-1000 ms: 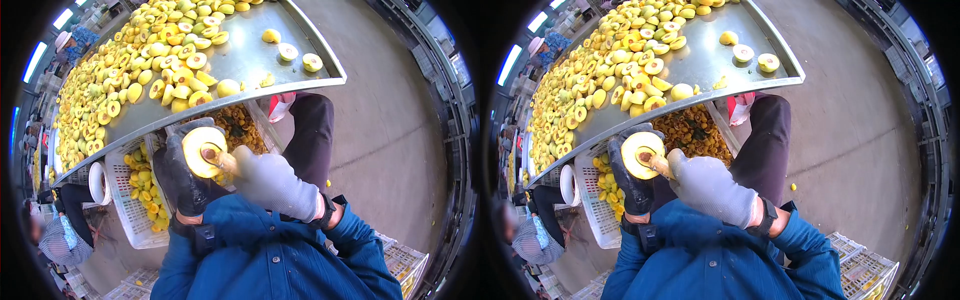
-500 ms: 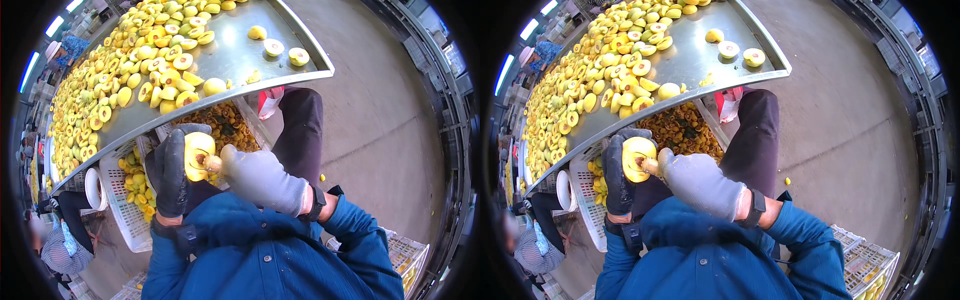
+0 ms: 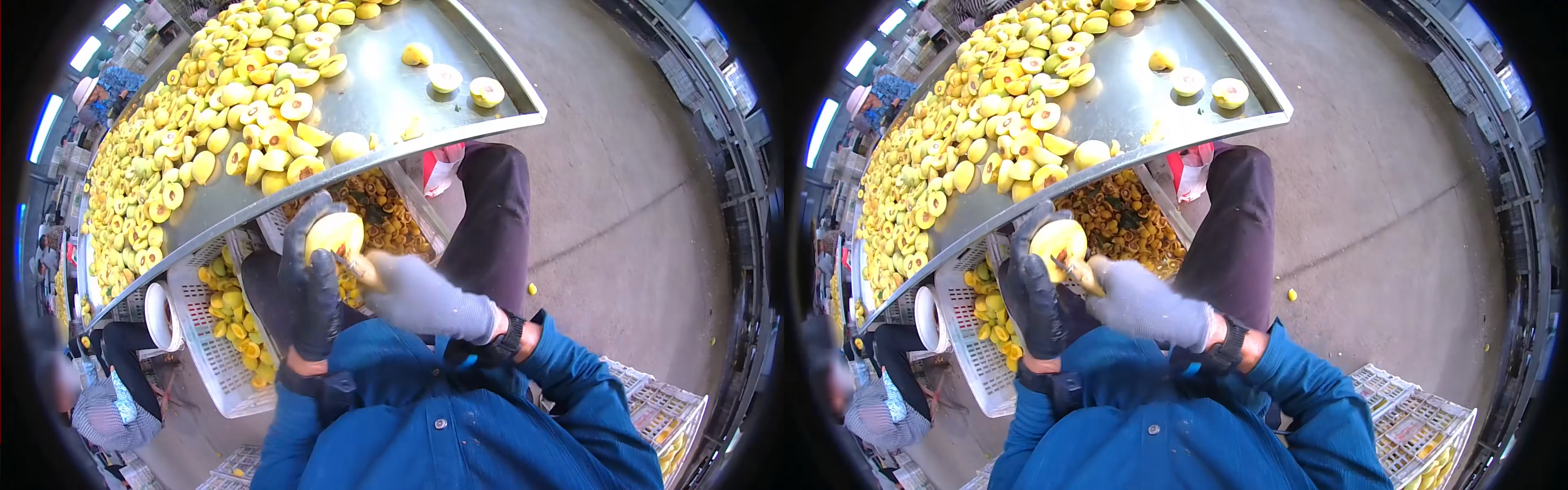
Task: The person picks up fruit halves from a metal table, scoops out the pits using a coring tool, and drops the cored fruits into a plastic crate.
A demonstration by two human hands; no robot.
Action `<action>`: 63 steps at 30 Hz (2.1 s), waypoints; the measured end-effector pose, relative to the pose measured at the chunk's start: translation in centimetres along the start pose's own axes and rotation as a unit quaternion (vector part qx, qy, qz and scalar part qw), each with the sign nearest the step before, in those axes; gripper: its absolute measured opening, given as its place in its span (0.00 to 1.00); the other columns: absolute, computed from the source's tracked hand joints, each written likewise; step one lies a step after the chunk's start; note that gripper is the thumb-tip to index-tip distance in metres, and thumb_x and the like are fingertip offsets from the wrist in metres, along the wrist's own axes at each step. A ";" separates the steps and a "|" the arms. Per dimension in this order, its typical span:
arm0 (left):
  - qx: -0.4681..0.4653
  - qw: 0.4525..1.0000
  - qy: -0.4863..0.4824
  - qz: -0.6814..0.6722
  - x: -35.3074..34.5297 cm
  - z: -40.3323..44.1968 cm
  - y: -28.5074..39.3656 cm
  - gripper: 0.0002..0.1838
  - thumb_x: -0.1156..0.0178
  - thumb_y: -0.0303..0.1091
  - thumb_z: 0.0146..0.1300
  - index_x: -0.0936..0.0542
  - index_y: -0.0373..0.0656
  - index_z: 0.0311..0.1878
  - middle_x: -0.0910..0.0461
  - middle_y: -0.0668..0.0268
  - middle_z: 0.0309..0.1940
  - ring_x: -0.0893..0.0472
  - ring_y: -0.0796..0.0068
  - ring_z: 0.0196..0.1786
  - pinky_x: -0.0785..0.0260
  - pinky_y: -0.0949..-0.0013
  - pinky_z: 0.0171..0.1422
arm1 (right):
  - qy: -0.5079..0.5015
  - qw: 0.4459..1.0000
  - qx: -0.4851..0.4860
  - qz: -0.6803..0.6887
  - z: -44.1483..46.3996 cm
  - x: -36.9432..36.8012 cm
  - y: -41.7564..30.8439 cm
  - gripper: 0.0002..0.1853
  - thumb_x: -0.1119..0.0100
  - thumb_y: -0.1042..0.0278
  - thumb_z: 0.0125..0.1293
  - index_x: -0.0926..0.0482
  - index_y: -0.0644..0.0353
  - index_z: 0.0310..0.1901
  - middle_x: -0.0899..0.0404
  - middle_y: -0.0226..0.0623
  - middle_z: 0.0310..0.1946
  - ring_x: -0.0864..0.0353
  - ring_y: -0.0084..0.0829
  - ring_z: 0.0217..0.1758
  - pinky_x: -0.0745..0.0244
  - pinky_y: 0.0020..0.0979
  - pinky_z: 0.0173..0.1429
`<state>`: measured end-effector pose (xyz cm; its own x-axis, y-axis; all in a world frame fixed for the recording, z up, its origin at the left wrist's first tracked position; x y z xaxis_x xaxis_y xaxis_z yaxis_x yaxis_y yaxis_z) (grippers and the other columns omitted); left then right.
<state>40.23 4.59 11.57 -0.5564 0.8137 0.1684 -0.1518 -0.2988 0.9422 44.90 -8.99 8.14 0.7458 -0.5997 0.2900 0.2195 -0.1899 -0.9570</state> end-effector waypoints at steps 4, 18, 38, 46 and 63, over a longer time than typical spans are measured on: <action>0.020 0.998 -0.033 -0.041 0.5 -0.6 -0.6 0.32 0.58 0.57 0.75 0.23 0.32 0.53 0.17 0.57 0.41 0.17 0.69 0.45 0.25 0.67 0.52 | -0.106 0.976 -0.092 0.168 -0.5 -1.4 -0.1 0.14 0.44 0.66 0.62 0.24 0.63 0.46 0.25 0.35 0.19 0.25 0.29 0.19 0.31 0.33 0.24; 0.064 0.987 -0.023 -0.148 -0.1 0.2 -1.2 0.35 0.62 0.60 0.75 0.21 0.33 0.47 0.16 0.55 0.34 0.16 0.65 0.36 0.21 0.65 0.43 | -0.164 0.981 -0.066 0.079 1.0 -0.9 0.3 0.10 0.42 0.68 0.61 0.20 0.64 0.40 0.18 0.50 0.28 0.17 0.46 0.31 0.23 0.40 0.38; 0.264 0.789 0.086 -0.547 1.7 -3.5 -14.5 0.35 0.54 0.64 0.70 0.25 0.40 0.60 0.17 0.58 0.46 0.17 0.58 0.45 0.22 0.57 0.53 | -0.117 0.918 0.214 -0.312 4.6 -3.2 6.3 0.11 0.37 0.60 0.57 0.27 0.54 0.36 0.20 0.37 0.25 0.17 0.41 0.27 0.24 0.41 0.27; 0.307 0.666 0.125 -0.668 2.5 -6.8 -20.0 0.34 0.49 0.62 0.68 0.27 0.39 0.61 0.20 0.55 0.54 0.21 0.53 0.56 0.26 0.49 0.62 | -0.216 0.940 0.126 -0.232 5.7 -5.0 10.4 0.13 0.37 0.54 0.59 0.26 0.52 0.37 0.20 0.38 0.25 0.20 0.49 0.28 0.26 0.44 0.31; 0.200 0.907 0.368 -0.038 15.4 -4.8 -15.5 0.29 0.59 0.53 0.77 0.23 0.34 0.56 0.17 0.60 0.47 0.19 0.68 0.51 0.29 0.66 0.63 | -0.179 0.936 -0.186 -0.241 11.6 -4.6 38.2 0.16 0.43 0.56 0.61 0.19 0.63 0.33 0.21 0.47 0.20 0.19 0.38 0.22 0.27 0.41 0.28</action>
<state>30.08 19.36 -1.88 -0.9737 0.2278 -0.0013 0.0148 0.0693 0.9975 57.11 -4.44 -29.89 0.7940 -0.0888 0.6014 0.4001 -0.6685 -0.6269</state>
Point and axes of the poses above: each hand's wrist, its own z-axis towards the middle knuckle, its own x-axis out of the back of the hand, y = z × x, the point moved 2 cm from there along z, towards the middle knuckle
